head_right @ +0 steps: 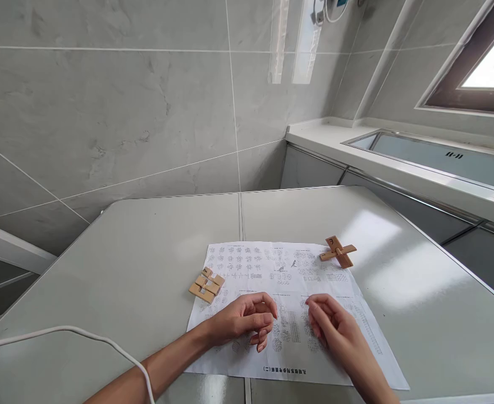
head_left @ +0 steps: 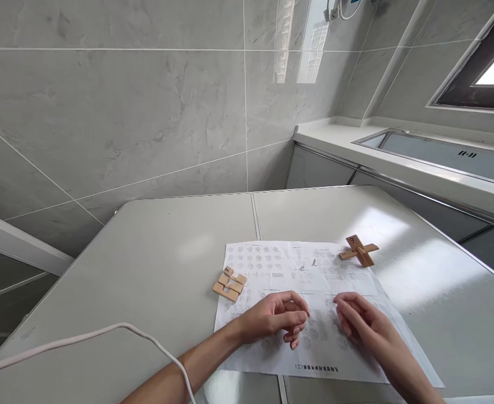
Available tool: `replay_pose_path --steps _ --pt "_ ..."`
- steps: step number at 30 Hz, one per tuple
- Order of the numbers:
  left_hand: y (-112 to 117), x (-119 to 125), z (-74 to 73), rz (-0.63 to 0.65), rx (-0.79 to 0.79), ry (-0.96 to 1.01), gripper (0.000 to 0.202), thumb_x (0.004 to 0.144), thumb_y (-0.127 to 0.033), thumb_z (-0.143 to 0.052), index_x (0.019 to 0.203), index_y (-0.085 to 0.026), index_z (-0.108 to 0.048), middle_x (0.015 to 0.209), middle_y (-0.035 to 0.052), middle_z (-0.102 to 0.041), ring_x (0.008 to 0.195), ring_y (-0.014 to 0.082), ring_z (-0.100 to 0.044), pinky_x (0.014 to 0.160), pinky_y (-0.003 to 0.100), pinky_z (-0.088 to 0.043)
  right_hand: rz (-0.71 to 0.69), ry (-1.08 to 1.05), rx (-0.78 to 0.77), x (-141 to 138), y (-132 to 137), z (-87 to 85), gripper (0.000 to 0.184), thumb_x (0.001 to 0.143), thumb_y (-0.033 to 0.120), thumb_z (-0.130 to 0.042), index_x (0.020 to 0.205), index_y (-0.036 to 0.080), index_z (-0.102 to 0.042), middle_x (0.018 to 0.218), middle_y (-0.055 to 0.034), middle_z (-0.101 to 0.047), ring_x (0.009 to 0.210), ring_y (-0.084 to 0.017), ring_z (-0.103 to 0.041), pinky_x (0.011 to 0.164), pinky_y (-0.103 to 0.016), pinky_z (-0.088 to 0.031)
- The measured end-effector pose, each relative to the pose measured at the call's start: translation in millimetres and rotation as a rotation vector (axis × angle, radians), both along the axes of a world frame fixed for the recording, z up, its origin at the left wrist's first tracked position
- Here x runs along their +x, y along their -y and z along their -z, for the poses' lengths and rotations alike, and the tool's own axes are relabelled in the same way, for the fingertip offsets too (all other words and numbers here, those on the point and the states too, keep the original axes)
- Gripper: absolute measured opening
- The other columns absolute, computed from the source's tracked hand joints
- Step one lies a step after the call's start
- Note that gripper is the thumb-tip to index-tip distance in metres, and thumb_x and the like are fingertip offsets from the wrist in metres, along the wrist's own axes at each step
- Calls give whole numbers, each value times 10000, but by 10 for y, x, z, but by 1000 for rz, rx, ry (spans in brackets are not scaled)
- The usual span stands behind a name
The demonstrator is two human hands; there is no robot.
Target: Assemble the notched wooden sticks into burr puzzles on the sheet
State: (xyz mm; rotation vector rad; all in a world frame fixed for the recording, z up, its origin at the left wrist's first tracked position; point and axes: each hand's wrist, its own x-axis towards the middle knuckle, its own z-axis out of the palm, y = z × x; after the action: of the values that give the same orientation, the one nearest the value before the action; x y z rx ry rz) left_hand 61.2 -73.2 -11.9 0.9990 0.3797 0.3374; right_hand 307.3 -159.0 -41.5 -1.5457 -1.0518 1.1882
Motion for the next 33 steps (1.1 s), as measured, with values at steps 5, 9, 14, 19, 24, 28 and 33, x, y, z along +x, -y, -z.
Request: replay_pose_path --steps 5,9,14,19,24,28,33 --pt "102 -8 -66 24 232 -97 382 969 -536 -741 1023 -175 -627 737 -16 -599 637 115 -553 627 259 -438 -163 353 102 -154 146 100 431 1022 638 -563 948 235 -697 683 -5 -632 600 -185 -557 586 -287 -469" --pt "124 -66 -125 15 643 -282 238 1041 -428 -633 1050 -197 -692 776 16 -658 715 152 -606 636 260 -441 -109 467 177 -224 184 166 400 1056 592 -521 946 251 -702 672 1 -630 578 -184 -543 572 -280 -460" --pt "-73 -338 -177 -205 1223 -447 237 1087 -360 -538 1007 -219 -711 902 81 -728 873 230 -668 856 377 -513 -66 445 211 -254 176 133 404 1042 604 -554 932 250 -712 669 0 -625 562 -181 -542 543 -270 -461" --pt "-215 -710 -98 -523 1454 -670 231 998 -395 -698 1162 -236 -667 1227 105 -687 1144 291 -627 1010 464 -517 -5 443 192 -303 171 70 405 1048 603 -540 933 252 -707 677 -4 -614 575 -182 -514 550 -279 -443" --pt "-190 -811 66 -678 1596 -878 475 916 -429 -771 1303 -225 -588 1452 162 -548 1365 394 -513 1108 594 -489 -10 443 180 -293 176 86 397 1052 599 -537 948 255 -708 690 -10 -625 589 -187 -525 556 -281 -458" --pt "-169 -783 211 -735 1641 -1007 550 955 -425 -717 1420 -220 -506 1535 196 -484 1462 442 -448 1212 722 -368 -57 462 196 -220 159 135 402 1055 596 -534 955 247 -707 684 -21 -647 566 -188 -550 541 -280 -483" --pt "-177 -784 333 -720 1607 -1077 579 1005 -458 -659 1478 -194 -453 1618 226 -439 1521 465 -425 1231 772 -324 -66 469 185 -193 156 146 392 1062 585 -524 966 250 -703 699 -19 -654 573 -186 -564 553 -276 -495"
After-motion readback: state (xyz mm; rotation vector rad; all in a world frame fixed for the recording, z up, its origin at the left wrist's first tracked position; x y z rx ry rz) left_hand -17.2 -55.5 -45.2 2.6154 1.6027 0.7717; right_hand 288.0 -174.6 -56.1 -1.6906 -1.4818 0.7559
